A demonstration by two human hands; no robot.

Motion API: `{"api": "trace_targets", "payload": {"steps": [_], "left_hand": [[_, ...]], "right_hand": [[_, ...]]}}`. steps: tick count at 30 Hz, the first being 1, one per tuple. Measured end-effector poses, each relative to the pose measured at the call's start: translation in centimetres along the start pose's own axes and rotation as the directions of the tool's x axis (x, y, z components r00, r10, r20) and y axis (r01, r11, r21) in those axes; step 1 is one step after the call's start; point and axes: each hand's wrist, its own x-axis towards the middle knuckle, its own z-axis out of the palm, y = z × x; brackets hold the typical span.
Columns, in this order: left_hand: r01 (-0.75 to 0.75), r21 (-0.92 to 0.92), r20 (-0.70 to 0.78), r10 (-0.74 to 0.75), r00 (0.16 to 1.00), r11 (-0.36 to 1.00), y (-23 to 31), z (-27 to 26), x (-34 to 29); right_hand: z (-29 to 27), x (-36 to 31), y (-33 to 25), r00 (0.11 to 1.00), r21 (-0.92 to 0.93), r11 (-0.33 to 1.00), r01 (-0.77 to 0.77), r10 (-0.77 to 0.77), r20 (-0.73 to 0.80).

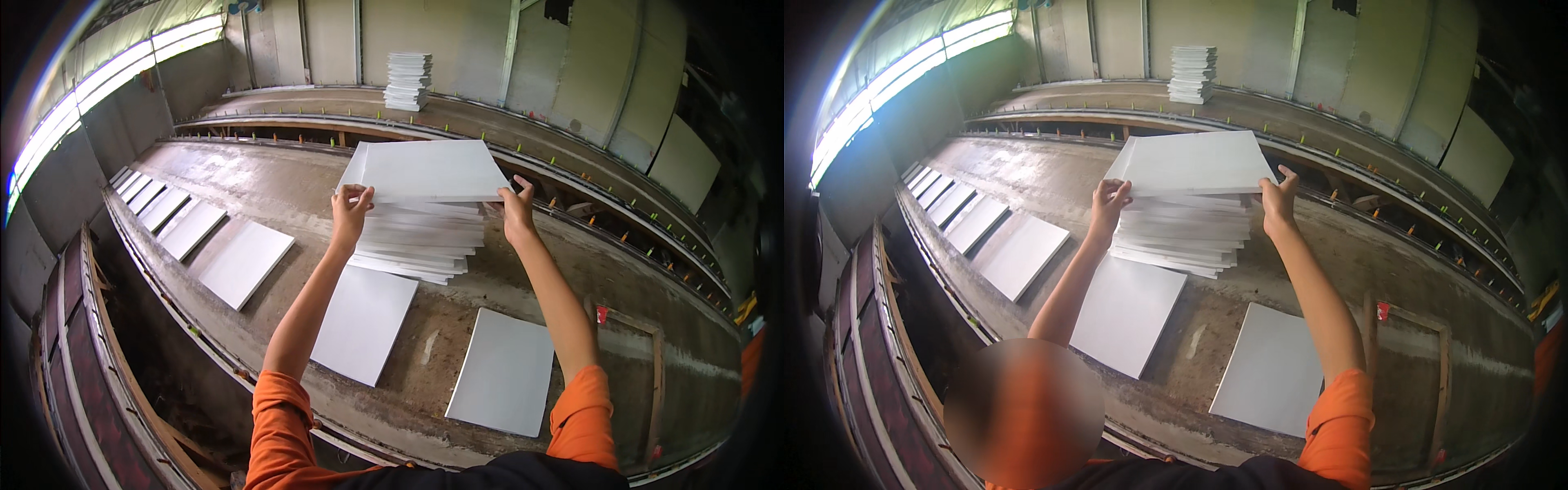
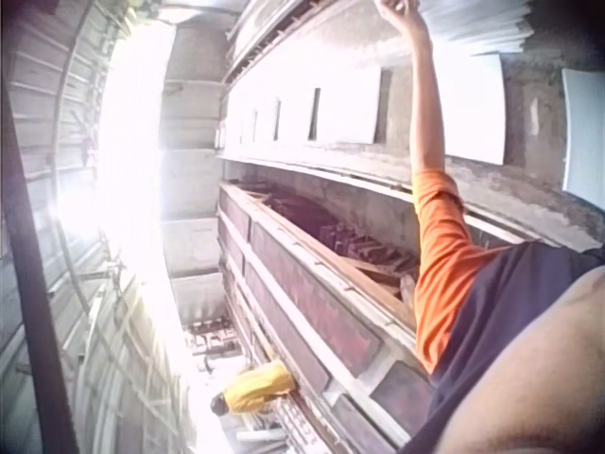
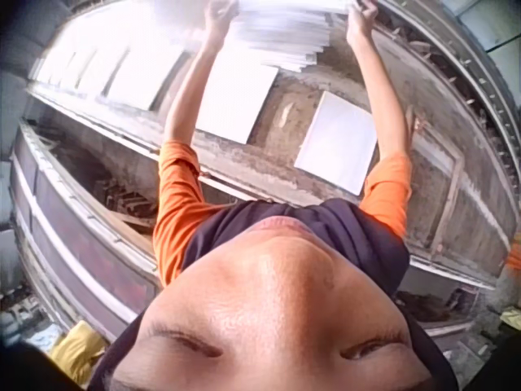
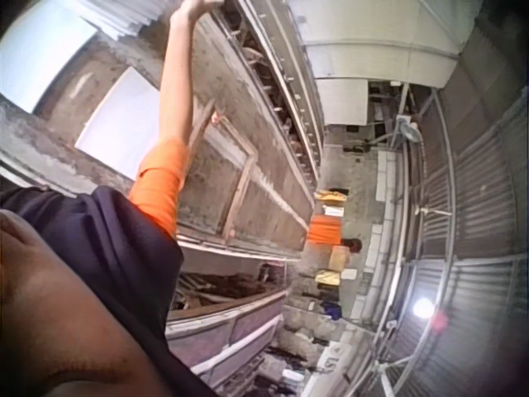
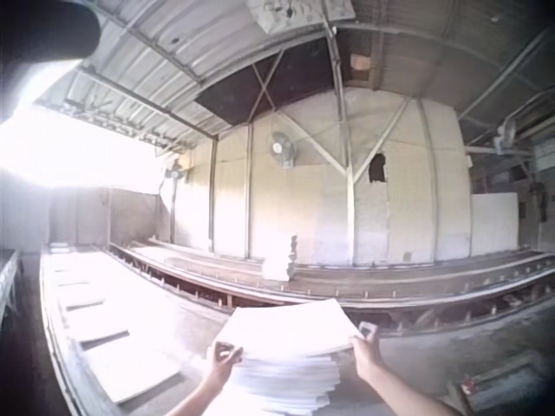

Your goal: The person repeatedly picks up white rectangular panels from a stack and places them into a wooden frame on a conveyor belt. They smooth each panel into the frame before moving to the next one, continuing this cycle throughout the clip.

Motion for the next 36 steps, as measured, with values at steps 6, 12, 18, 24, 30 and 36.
{"api": "trace_targets", "payload": {"steps": [6, 12, 18, 24, 30, 36], "left_hand": [[0.179, -0.260, 0.090, -0.161, 0.983, 0.949, 5.4, 1.1, -2.9], [0.357, -0.317, 0.482, -0.175, 0.859, 0.879, 10.7, 6.8, -9.5], [0.362, -0.257, 0.747, -0.053, 0.663, 0.896, 12.0, 17.9, -21.9], [0.359, -0.340, 0.626, -0.076, 0.776, 0.869, 10.6, 32.8, -36.3], [0.384, -0.070, 0.687, -0.235, 0.688, 0.921, 10.9, 39.8, -46.3], [0.044, 0.133, 0.654, -0.121, 0.746, 0.990, 7.3, 38.4, -48.6]], "right_hand": [[-6.7, -6.4, -6.7, 0.992, 0.180, 0.981, 0.067, -0.085, 0.093], [-21.5, -12.8, -11.3, 0.999, 0.170, 0.985, 0.030, -0.033, 0.015], [-37.1, -15.9, -13.8, 0.980, 0.236, 0.970, 0.052, -0.004, -0.199], [-49.8, -19.1, -11.4, 0.991, 0.217, 0.976, 0.005, 0.025, -0.133], [-62.4, -21.4, -8.6, 0.939, 0.022, 0.994, -0.105, 0.106, -0.328], [-69.3, -21.5, -5.4, 0.935, -0.118, 0.969, -0.219, 0.173, -0.311]]}}
